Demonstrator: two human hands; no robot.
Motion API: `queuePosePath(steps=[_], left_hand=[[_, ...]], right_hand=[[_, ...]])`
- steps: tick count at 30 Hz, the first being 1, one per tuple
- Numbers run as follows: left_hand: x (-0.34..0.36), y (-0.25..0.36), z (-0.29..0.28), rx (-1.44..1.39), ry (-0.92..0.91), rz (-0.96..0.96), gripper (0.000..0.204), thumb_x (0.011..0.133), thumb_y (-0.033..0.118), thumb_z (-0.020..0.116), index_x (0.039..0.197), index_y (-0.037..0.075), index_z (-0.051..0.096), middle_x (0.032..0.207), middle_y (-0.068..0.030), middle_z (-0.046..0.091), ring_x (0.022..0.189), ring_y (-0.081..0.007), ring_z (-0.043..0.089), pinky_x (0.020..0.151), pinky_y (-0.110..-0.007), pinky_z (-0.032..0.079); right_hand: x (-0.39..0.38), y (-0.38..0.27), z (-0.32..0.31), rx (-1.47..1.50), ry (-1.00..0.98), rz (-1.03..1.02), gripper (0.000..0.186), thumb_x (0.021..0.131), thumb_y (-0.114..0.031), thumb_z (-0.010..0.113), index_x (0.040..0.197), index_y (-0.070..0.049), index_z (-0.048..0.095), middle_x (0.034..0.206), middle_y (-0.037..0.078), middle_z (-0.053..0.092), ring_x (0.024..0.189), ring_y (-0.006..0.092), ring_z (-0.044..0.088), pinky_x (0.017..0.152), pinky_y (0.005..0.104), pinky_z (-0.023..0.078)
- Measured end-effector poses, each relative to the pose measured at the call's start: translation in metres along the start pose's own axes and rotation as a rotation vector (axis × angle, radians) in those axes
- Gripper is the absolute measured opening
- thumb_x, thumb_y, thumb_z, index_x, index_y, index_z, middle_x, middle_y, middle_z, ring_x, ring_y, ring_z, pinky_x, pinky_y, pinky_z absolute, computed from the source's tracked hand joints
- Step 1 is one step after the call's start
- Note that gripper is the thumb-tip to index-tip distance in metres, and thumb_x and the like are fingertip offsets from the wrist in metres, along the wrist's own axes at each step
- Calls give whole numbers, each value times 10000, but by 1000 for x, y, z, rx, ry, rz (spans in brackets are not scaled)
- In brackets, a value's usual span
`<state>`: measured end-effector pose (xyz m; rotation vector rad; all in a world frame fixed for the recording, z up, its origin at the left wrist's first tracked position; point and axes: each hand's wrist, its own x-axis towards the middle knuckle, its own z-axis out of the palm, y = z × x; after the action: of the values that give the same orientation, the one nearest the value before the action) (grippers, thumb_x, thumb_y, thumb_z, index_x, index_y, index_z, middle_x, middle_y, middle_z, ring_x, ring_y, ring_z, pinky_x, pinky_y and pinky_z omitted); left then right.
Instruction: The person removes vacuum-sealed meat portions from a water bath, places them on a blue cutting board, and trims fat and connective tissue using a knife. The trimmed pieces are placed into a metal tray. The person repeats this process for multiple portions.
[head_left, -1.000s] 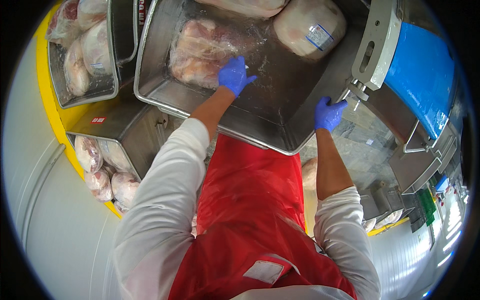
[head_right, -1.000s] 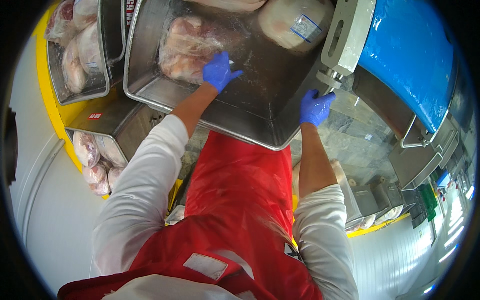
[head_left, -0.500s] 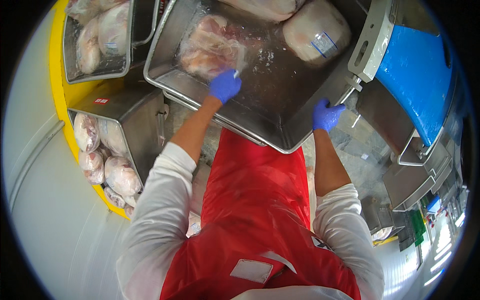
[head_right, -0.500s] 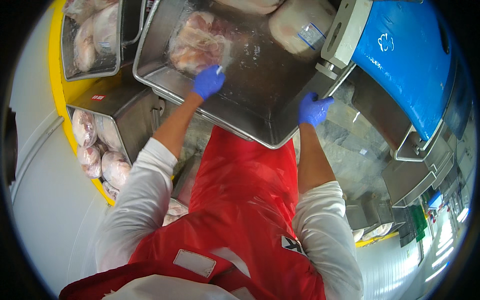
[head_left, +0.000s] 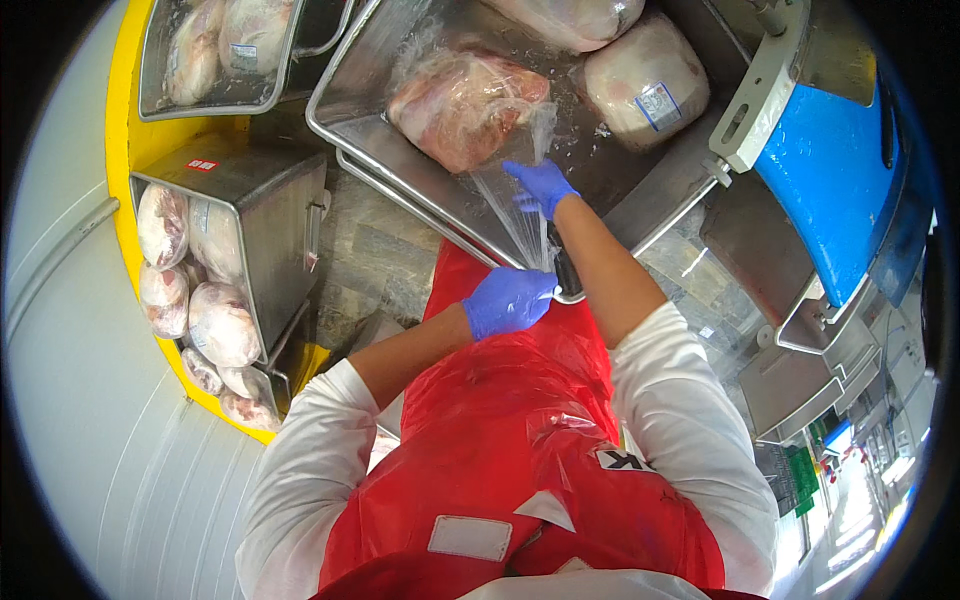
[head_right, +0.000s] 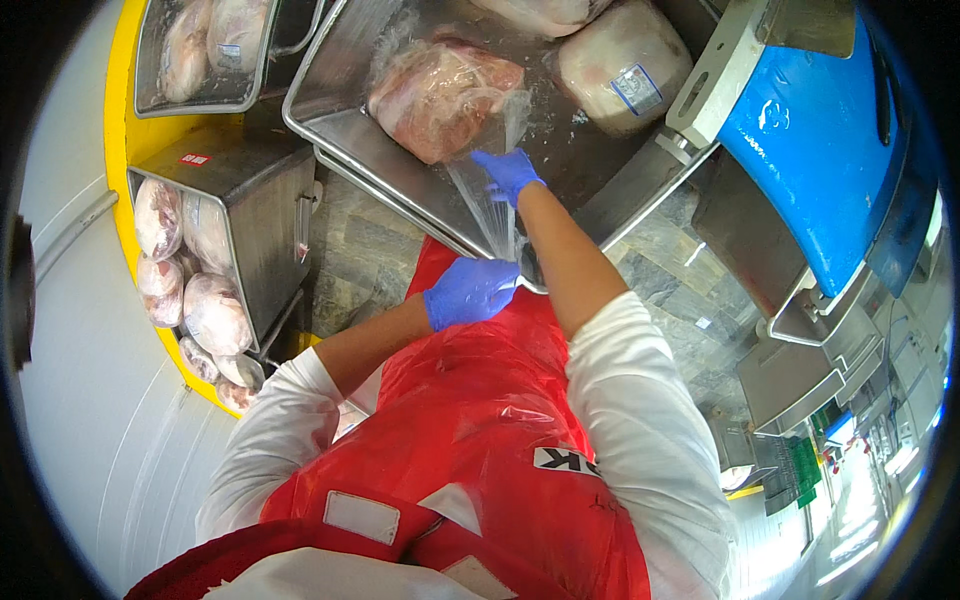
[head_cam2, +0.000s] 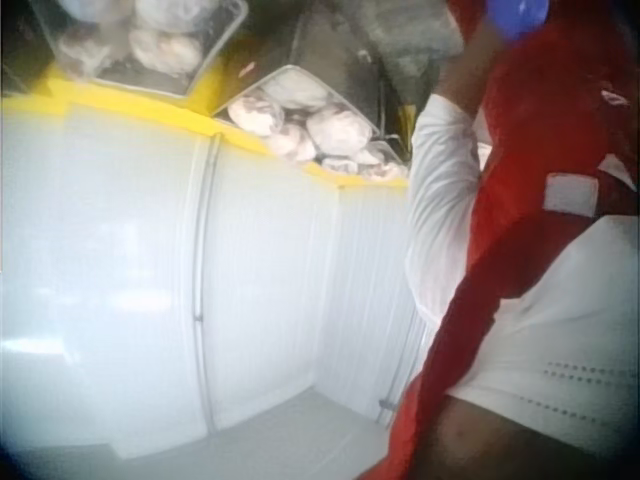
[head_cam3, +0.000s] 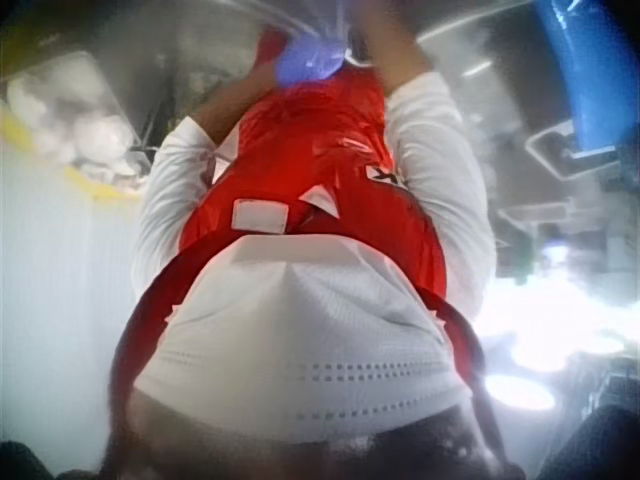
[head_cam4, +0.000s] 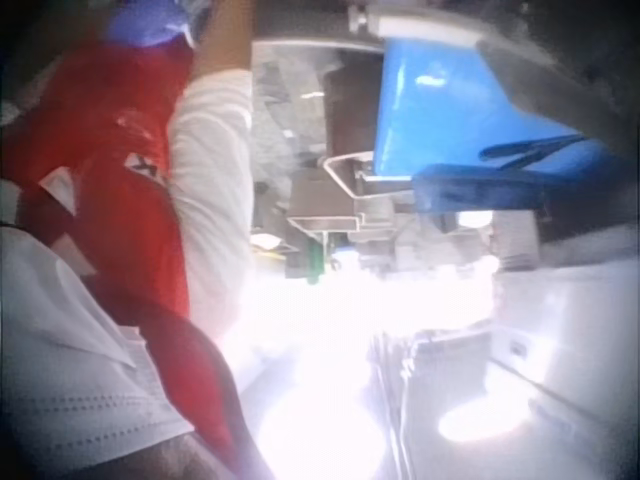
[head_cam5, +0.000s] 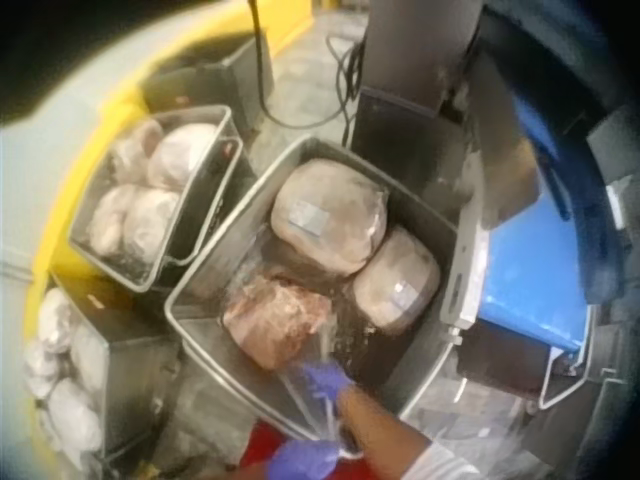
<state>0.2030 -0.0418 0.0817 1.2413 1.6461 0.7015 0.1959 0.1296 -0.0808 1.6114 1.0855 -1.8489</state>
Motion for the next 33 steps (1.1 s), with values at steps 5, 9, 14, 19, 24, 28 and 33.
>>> queuePosePath(steps=[5, 9, 14, 19, 24, 28, 33], left_hand=[[-12, -6, -17, -12, 104, -44, 216, 934, 248, 673, 1051, 69, 638, 995, -156, 630, 873, -369, 670, 696, -494, 544], [6, -23, -39, -66, 203, -228, 534, 896, 380, 749, 1309, 109, 546, 1174, -169, 570, 943, -381, 681, 758, -471, 573], [44, -75, -46, 303, 180, -185, 931, 829, 494, 789, 1526, 58, 351, 1391, -242, 493, 1084, -385, 671, 831, -459, 597], [77, -95, 8, -95, 275, -161, 315, 915, 279, 707, 1097, 37, 621, 1004, -167, 636, 864, -334, 667, 737, -434, 554], [56, -48, 14, -468, 437, -83, 185, 918, 236, 651, 859, 68, 602, 746, -110, 538, 663, -281, 558, 607, -416, 470], [43, -17, 2, -526, 733, 95, 245, 976, 324, 624, 1047, 90, 602, 905, -59, 588, 749, -236, 593, 634, -399, 500], [24, 25, -51, -1654, 650, -238, 306, 993, 287, 636, 1217, 79, 626, 1084, -77, 665, 864, -195, 638, 724, -334, 506]], right_hand=[[7, 30, -26, 154, 61, -88, 246, 916, -296, 750, 915, -65, 666, 691, 29, 558, 529, 158, 483, 498, 339, 388], [-40, 22, -53, 136, 56, -134, 136, 951, -207, 682, 913, -77, 678, 645, -8, 514, 502, 125, 434, 474, 319, 356], [-108, 24, -65, 175, -85, -63, 161, 996, -221, 656, 932, -77, 683, 683, -33, 535, 558, 84, 480, 502, 264, 373], [-207, 28, -58, 12, -195, -67, 216, 1027, -284, 660, 1005, -73, 701, 746, -62, 562, 625, 47, 487, 551, 233, 391], [-259, -3, -46, -174, -372, -204, 233, 1049, -270, 628, 1049, -51, 706, 780, -71, 571, 654, 26, 459, 578, 226, 396], [-264, -29, -45, -259, -337, -417, 219, 1043, -227, 629, 1114, -38, 712, 903, -24, 644, 852, 67, 571, 771, 267, 498], [-198, -3, -64, -50, -11, -760, 354, 1003, -208, 671, 1313, -45, 621, 1110, 61, 663, 1028, 134, 611, 930, 304, 508]])
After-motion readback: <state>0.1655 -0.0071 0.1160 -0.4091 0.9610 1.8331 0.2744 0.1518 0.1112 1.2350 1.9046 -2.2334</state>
